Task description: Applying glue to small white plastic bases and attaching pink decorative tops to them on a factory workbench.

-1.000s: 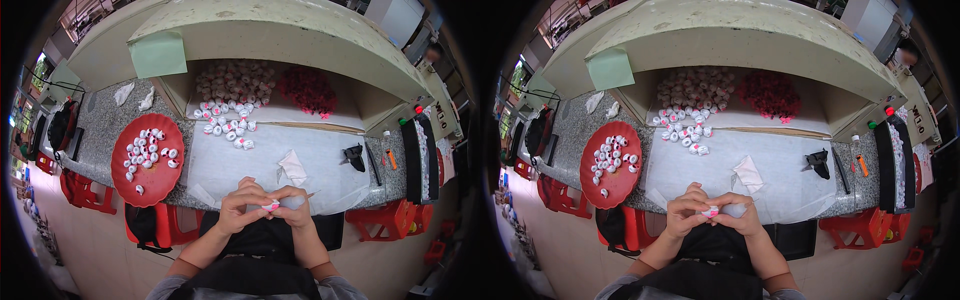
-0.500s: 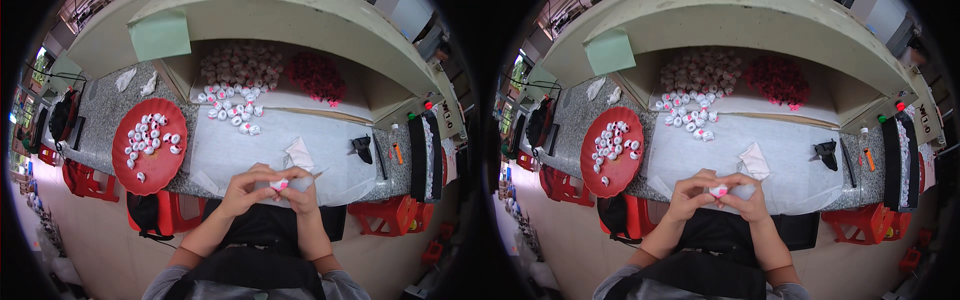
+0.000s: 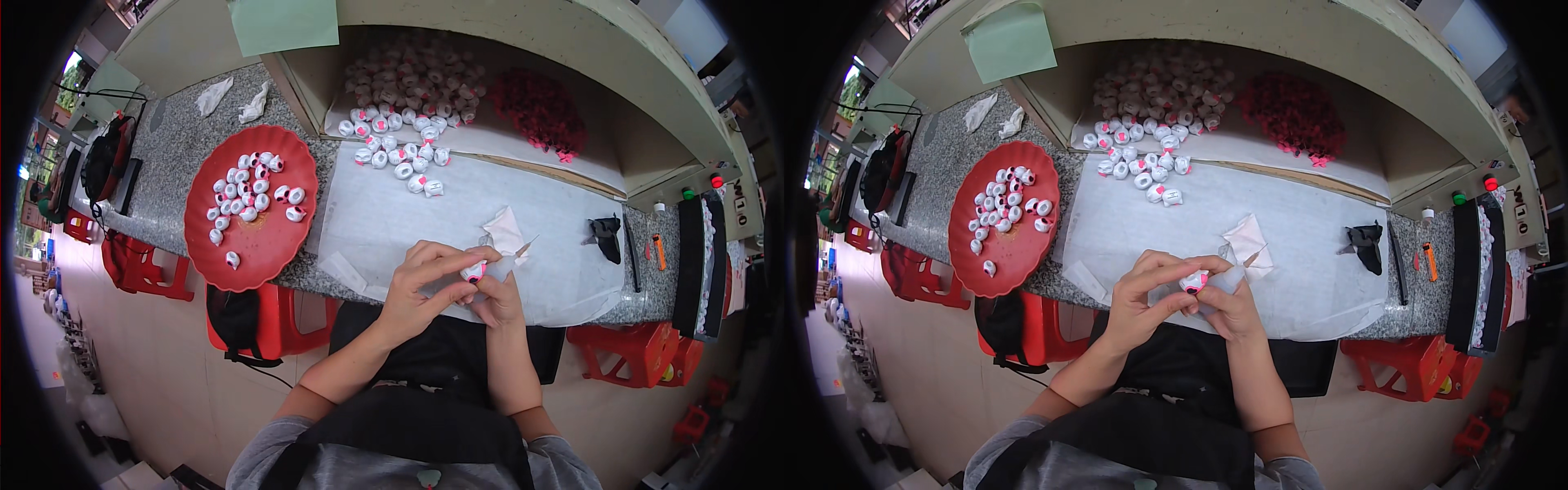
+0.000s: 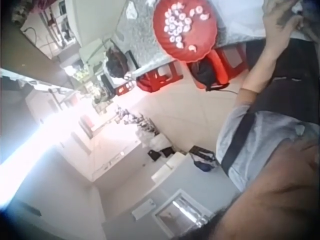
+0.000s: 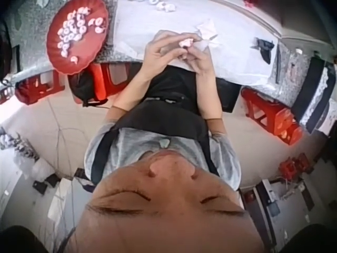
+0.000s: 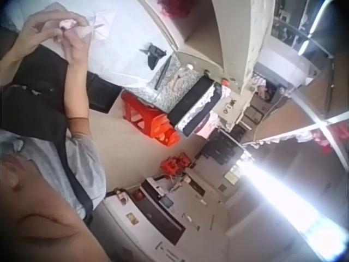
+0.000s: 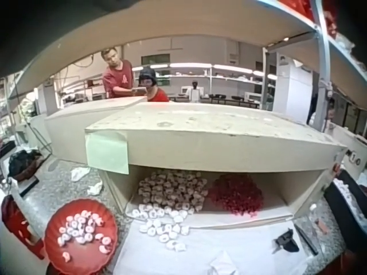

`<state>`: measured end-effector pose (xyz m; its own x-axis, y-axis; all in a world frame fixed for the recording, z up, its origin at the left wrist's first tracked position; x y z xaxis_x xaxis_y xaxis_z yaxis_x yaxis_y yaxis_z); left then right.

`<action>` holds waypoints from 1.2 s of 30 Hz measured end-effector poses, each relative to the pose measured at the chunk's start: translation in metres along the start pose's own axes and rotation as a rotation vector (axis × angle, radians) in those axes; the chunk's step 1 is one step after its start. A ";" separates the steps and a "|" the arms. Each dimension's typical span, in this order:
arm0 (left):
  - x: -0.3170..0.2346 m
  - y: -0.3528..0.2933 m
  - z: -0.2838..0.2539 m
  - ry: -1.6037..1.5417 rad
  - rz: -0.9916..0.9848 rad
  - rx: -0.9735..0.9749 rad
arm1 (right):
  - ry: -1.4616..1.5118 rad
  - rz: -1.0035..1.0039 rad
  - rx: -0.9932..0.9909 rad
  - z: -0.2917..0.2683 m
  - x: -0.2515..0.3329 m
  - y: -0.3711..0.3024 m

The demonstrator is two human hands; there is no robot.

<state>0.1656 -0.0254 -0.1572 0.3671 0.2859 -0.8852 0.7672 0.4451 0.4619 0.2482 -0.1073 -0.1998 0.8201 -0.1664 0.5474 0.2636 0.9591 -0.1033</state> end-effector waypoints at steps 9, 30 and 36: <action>0.002 -0.001 -0.002 0.058 0.079 0.044 | -0.126 -0.083 -0.103 0.016 0.006 -0.001; 0.011 -0.009 0.006 -0.539 -0.005 -0.079 | -0.423 -0.326 -0.292 0.030 0.009 -0.018; 0.003 -0.009 0.001 -0.507 0.017 -0.066 | -0.419 -0.304 -0.262 0.021 0.008 -0.017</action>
Point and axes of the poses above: each hand's wrist, its own y-axis towards the middle knuckle, its own z-axis out of the palm, x = y × z, the point moved 4 cm from there along y, towards the middle knuckle, and after that the axes turned 9 degrees about z, right-handed, at the moved point
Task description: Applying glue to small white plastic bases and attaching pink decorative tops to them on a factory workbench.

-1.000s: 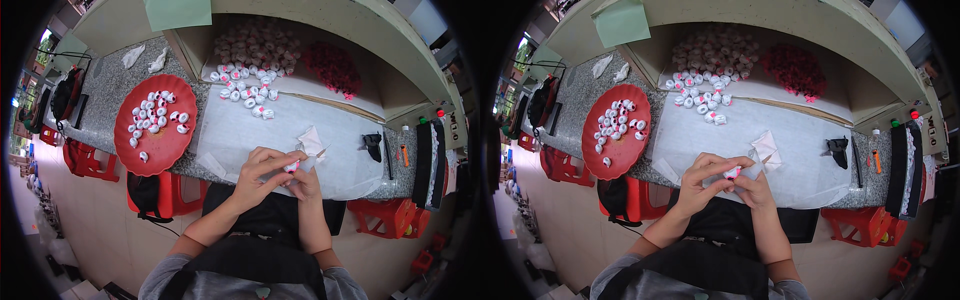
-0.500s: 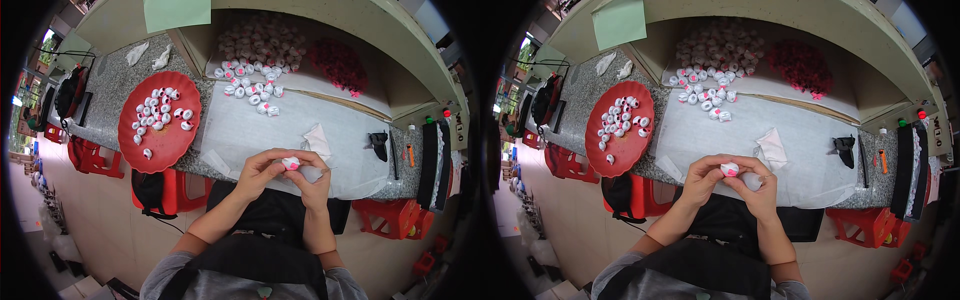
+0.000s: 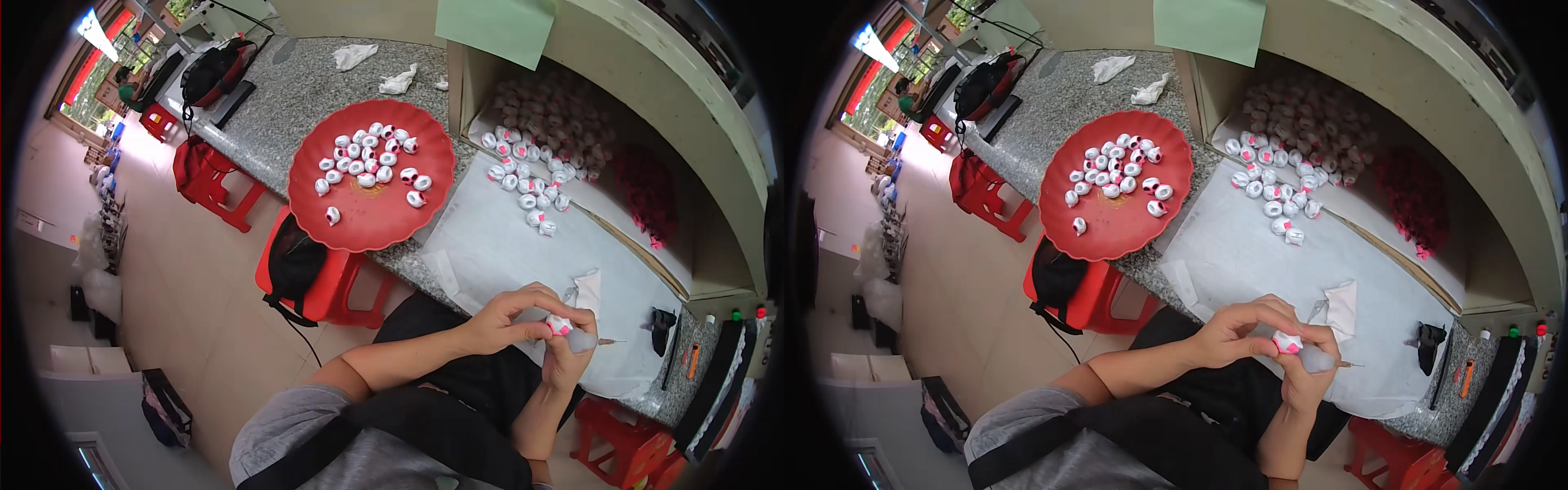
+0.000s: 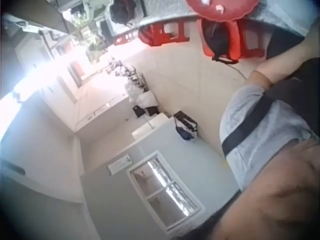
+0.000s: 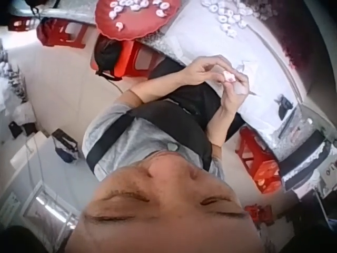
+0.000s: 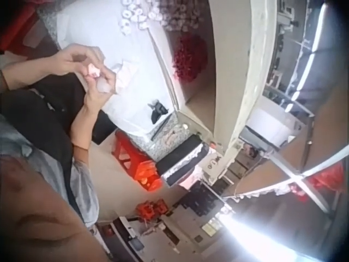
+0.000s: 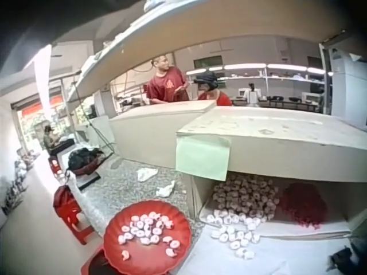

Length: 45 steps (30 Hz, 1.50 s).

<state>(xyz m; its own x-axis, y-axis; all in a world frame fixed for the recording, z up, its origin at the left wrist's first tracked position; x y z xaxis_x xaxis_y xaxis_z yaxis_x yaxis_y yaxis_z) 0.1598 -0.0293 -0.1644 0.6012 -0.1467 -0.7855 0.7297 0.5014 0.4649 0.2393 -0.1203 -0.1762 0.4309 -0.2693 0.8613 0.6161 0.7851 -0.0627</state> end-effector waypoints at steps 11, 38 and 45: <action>-0.036 0.002 -0.013 0.410 0.144 0.174 | 0.061 0.151 0.101 0.018 -0.009 0.000; 0.008 0.079 -0.024 1.028 0.057 0.366 | -0.106 0.039 -0.070 -0.030 0.033 -0.005; 0.023 0.029 -0.016 -0.184 -0.338 -0.115 | 0.142 -0.266 -0.176 -0.038 0.049 -0.004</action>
Point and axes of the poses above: each hand's wrist, its own y-axis towards the middle knuckle, its own z-axis out of the palm, x = y × z, the point moved 4 cm from there along y, towards the middle knuckle, and after that the axes turned 9 degrees about z, right-handed, at the moved point
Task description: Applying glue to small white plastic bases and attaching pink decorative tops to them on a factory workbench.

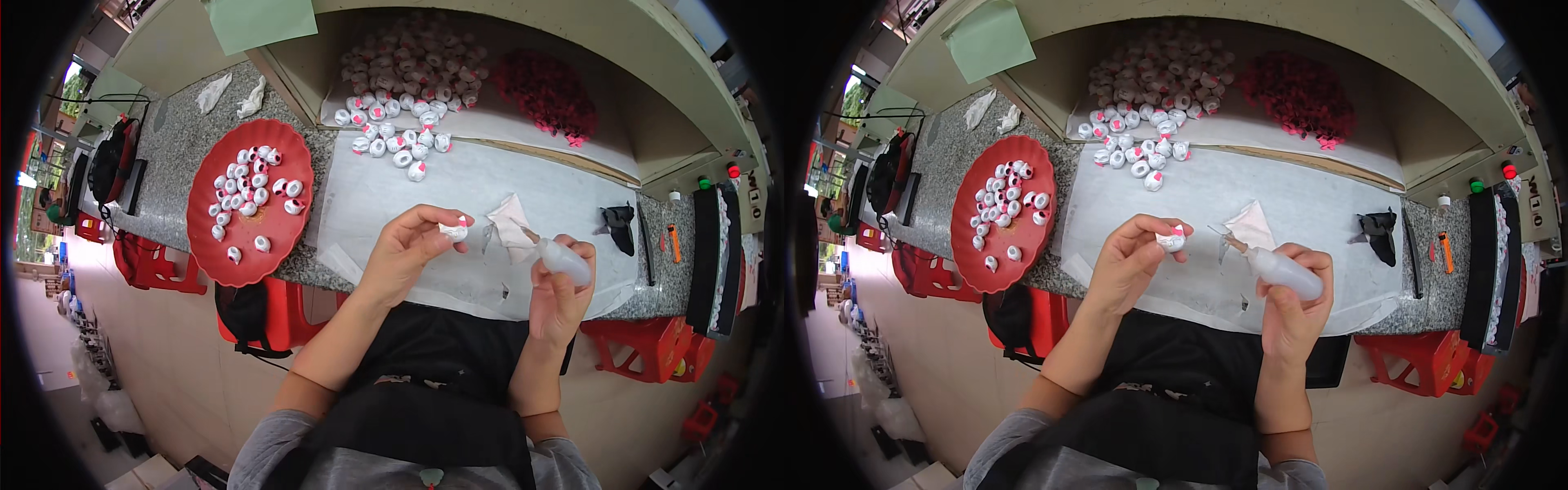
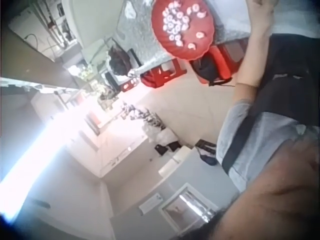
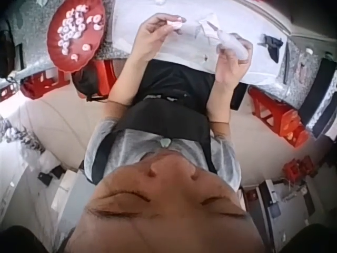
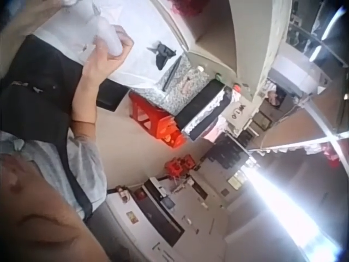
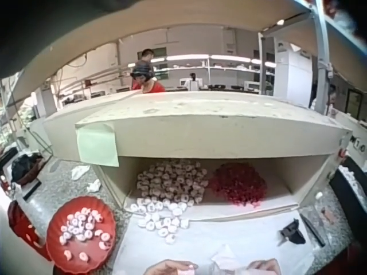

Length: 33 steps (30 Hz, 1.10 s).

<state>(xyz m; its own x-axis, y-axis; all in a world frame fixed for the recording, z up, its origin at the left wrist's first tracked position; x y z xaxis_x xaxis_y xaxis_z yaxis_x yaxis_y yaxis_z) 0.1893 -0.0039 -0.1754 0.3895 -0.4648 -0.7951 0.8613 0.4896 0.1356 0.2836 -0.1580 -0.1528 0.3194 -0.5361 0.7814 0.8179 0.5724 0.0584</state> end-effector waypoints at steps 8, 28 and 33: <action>0.003 -0.024 0.009 -0.018 0.091 -0.056 | -0.259 -0.204 -0.094 0.014 0.006 -0.012; 0.001 -0.031 0.006 0.082 0.153 -0.083 | -0.568 -0.491 0.046 0.040 0.003 -0.025; 0.001 -0.031 0.007 0.072 0.144 -0.079 | -0.576 -0.483 0.053 0.039 0.002 -0.026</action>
Point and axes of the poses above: each hand's wrist, its own y-axis towards the middle knuckle, its own z-axis out of the palm, x = y × z, the point moved 4 cm from there along y, towards the middle knuckle, and after that the axes turned 9 degrees about z, right-handed, at the moved point
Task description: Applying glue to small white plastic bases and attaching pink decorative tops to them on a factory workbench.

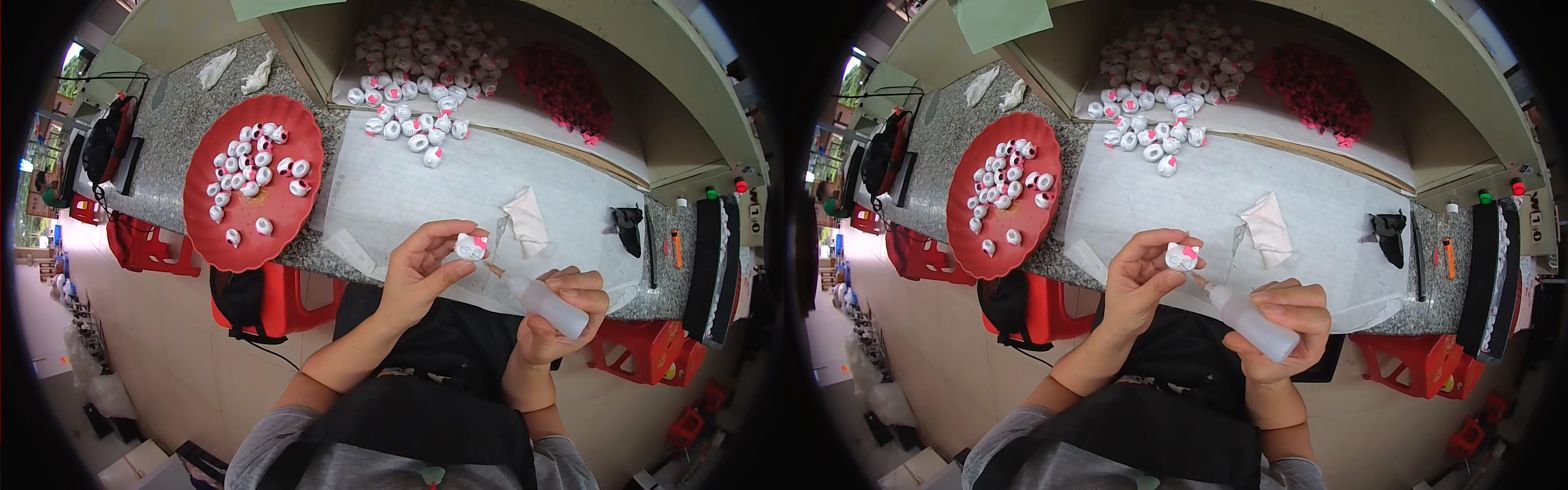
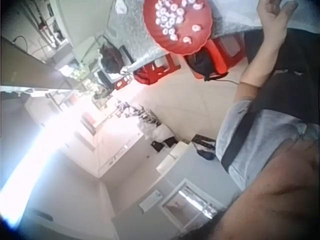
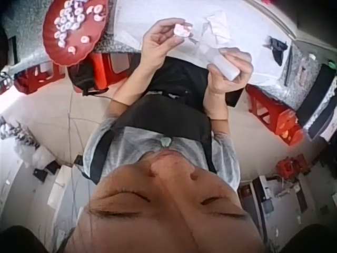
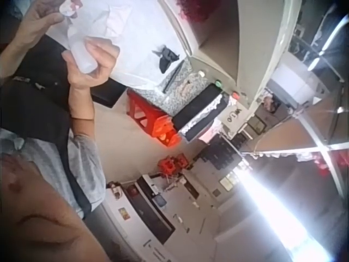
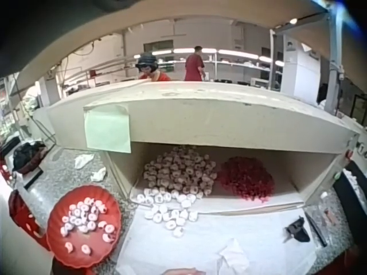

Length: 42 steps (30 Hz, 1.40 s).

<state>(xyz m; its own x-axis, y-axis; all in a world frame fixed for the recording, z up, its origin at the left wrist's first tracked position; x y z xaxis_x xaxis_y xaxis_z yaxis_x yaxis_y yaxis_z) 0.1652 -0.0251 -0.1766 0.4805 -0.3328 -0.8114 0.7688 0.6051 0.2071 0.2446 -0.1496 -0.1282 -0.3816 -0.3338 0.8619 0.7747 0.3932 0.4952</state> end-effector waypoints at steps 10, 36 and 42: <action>0.001 0.000 -0.001 -0.082 0.002 -0.029 | 0.002 -0.015 -0.004 -0.002 0.001 0.000; -0.001 -0.001 0.000 0.124 0.088 0.081 | -0.051 -0.041 0.024 0.003 0.002 -0.002; -0.001 0.000 0.002 0.184 0.108 0.099 | -0.057 -0.045 0.057 0.003 0.002 -0.001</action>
<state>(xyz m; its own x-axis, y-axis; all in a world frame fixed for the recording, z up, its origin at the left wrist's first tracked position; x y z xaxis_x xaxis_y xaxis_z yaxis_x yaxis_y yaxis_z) 0.1656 -0.0258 -0.1747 0.4840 -0.1268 -0.8658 0.7592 0.5529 0.3434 0.2416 -0.1483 -0.1268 -0.4446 -0.3038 0.8426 0.7269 0.4272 0.5376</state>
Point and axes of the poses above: each hand's wrist, its own y-axis towards the middle knuckle, its own z-axis out of the palm, x = y × z, the point moved 4 cm from there along y, towards the middle knuckle, and after that the axes turned 9 degrees about z, right-handed, at the moved point
